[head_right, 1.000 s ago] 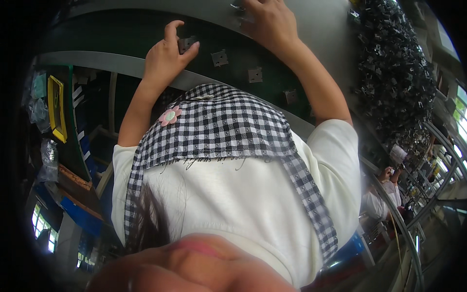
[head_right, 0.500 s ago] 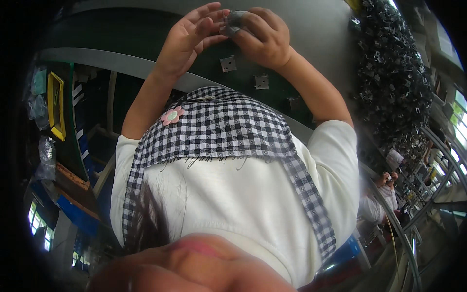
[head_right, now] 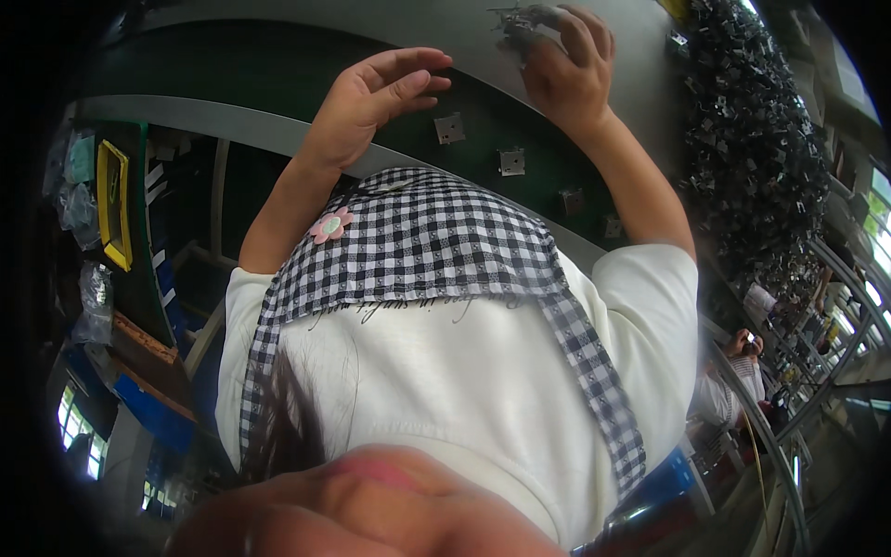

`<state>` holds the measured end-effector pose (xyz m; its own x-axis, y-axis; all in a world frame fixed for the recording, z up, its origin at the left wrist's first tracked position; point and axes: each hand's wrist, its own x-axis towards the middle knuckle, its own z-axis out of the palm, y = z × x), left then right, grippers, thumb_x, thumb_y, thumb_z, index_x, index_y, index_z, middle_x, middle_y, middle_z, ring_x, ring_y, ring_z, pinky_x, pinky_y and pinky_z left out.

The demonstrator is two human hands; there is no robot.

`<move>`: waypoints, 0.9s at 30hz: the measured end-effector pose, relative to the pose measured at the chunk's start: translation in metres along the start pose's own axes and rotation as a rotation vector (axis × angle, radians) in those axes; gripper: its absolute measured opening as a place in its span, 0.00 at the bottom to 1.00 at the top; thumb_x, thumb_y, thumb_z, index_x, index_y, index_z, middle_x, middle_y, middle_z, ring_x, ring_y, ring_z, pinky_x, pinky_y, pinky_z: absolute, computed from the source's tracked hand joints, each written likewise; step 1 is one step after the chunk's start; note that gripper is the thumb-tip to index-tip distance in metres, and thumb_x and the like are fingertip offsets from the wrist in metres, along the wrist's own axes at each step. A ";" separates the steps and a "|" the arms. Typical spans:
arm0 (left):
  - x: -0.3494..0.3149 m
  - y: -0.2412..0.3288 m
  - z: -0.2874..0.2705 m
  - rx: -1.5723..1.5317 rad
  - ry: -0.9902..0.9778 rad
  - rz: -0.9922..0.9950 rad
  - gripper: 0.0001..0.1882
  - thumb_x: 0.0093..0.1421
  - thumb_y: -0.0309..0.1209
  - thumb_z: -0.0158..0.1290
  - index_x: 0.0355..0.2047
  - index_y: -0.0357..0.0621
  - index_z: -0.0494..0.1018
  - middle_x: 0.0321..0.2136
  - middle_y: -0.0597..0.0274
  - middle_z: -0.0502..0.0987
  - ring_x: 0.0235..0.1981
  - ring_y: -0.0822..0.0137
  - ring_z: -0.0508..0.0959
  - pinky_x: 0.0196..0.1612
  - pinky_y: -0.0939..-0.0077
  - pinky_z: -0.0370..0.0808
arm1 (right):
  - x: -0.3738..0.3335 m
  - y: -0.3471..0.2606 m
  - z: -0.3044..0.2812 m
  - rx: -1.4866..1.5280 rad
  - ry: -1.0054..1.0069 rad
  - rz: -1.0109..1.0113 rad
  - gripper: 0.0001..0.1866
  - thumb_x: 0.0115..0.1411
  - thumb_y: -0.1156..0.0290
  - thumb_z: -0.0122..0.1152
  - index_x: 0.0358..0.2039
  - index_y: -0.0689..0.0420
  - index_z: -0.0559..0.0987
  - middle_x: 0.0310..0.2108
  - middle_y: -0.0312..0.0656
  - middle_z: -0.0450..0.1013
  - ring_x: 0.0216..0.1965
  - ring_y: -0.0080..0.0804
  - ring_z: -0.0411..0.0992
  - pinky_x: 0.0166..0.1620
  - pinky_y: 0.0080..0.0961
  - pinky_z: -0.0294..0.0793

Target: The person repeatedly picks up small metal components from the table and attaches them together by hand.

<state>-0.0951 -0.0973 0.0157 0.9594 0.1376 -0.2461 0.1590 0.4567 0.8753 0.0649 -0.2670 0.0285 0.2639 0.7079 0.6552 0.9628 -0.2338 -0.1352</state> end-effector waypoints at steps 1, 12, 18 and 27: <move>-0.001 -0.001 -0.002 0.009 -0.016 0.022 0.17 0.60 0.32 0.51 0.47 0.37 0.69 0.45 0.55 0.73 0.45 0.64 0.75 0.49 0.72 0.72 | -0.005 0.007 0.003 0.004 0.001 0.000 0.13 0.43 0.78 0.63 0.31 0.51 0.78 0.40 0.37 0.72 0.44 0.43 0.68 0.44 0.33 0.69; -0.006 0.001 0.011 0.158 -0.103 -0.089 0.17 0.58 0.33 0.53 0.45 0.36 0.71 0.41 0.57 0.75 0.42 0.67 0.76 0.47 0.75 0.73 | -0.022 0.016 -0.007 -0.043 -0.056 0.026 0.11 0.42 0.75 0.64 0.29 0.50 0.79 0.41 0.36 0.71 0.43 0.39 0.68 0.45 0.30 0.67; 0.003 -0.001 0.010 0.163 -0.064 -0.045 0.16 0.58 0.33 0.53 0.44 0.36 0.72 0.40 0.56 0.76 0.40 0.67 0.76 0.46 0.75 0.73 | -0.029 0.027 0.011 0.082 -0.096 0.093 0.16 0.39 0.76 0.58 0.32 0.49 0.77 0.39 0.37 0.71 0.44 0.43 0.67 0.47 0.35 0.63; 0.001 0.000 0.003 0.200 -0.066 -0.016 0.17 0.57 0.34 0.54 0.44 0.38 0.72 0.40 0.58 0.76 0.40 0.68 0.77 0.44 0.77 0.73 | -0.017 0.035 0.026 -0.011 -0.290 0.194 0.09 0.46 0.78 0.58 0.31 0.55 0.75 0.38 0.40 0.72 0.42 0.44 0.68 0.44 0.35 0.67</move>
<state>-0.0937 -0.1001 0.0165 0.9686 0.0707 -0.2383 0.2110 0.2734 0.9385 0.0953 -0.2701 -0.0068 0.4484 0.8092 0.3797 0.8931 -0.3881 -0.2277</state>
